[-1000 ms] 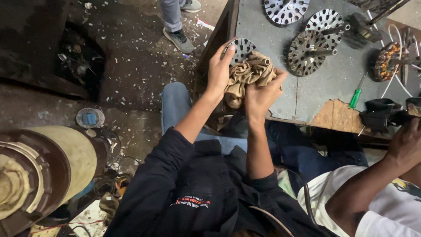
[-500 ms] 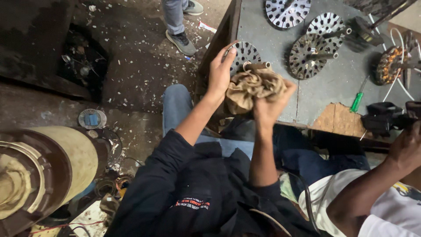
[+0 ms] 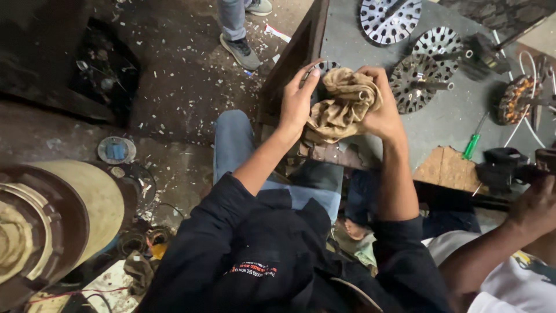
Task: The person wipes several circular metal parts with a cloth on a workbench. They handle the parts one by one, turning them over to clean different sides. The person also uses a screwdriver to adjust or inspect a small component on one of the parts.
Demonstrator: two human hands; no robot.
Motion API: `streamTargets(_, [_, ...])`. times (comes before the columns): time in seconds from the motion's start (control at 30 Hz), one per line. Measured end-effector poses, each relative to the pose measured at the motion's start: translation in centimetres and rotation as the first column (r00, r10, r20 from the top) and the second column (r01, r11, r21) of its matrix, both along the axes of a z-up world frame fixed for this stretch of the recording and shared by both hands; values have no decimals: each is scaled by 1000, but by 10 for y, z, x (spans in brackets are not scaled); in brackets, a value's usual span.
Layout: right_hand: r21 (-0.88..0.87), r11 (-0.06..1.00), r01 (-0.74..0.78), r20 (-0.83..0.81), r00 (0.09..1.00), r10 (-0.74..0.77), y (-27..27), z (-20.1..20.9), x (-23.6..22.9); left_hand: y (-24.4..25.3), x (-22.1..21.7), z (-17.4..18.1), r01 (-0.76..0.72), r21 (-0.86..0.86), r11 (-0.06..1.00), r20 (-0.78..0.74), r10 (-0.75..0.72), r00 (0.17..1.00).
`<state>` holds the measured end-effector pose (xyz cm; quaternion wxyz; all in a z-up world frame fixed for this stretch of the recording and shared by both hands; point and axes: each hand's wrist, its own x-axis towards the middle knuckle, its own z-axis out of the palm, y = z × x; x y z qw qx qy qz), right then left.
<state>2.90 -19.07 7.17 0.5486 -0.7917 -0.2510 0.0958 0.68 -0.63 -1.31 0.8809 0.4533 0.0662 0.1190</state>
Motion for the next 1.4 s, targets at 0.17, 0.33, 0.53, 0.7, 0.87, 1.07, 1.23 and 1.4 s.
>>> streamTargets(0.17, [-192, 974, 118, 262, 963, -65, -4, -15, 0, 1, -5, 3, 11, 34, 999, 1, -11, 1000])
streamTargets(0.33, [-98, 956, 278, 398, 891, -218, -3, -46, -6, 4, -6, 8, 13, 72, 997, -8, -12, 1000])
streamTargets(0.53, [-29, 891, 454, 488, 784, -384, 10, -55, -32, 4, -8, 8, 32, 84, 996, -73, -26, 997])
streamTargets(0.7, [37, 828, 560, 529, 692, -492, 36, -46, -51, 4, -6, 10, 12, 51, 999, -36, -10, 999])
streamTargets(0.87, [83, 717, 693, 438, 621, -651, 56, -43, -62, 5, -9, 13, 48, -65, 997, -33, -51, 998])
streamTargets(1.07, [62, 650, 757, 475, 551, -687, 61, -62, -75, 7, -7, 16, 3, 44, 999, -42, -2, 999])
streamTargets(1.23, [221, 776, 591, 329, 703, -630, 36, -72, -83, 10, -6, 20, 31, 58, 998, -80, -26, 996])
streamTargets(1.4, [420, 750, 511, 292, 706, -645, 15, -52, -71, 8, -10, 17, 50, -16, 999, -55, -51, 997])
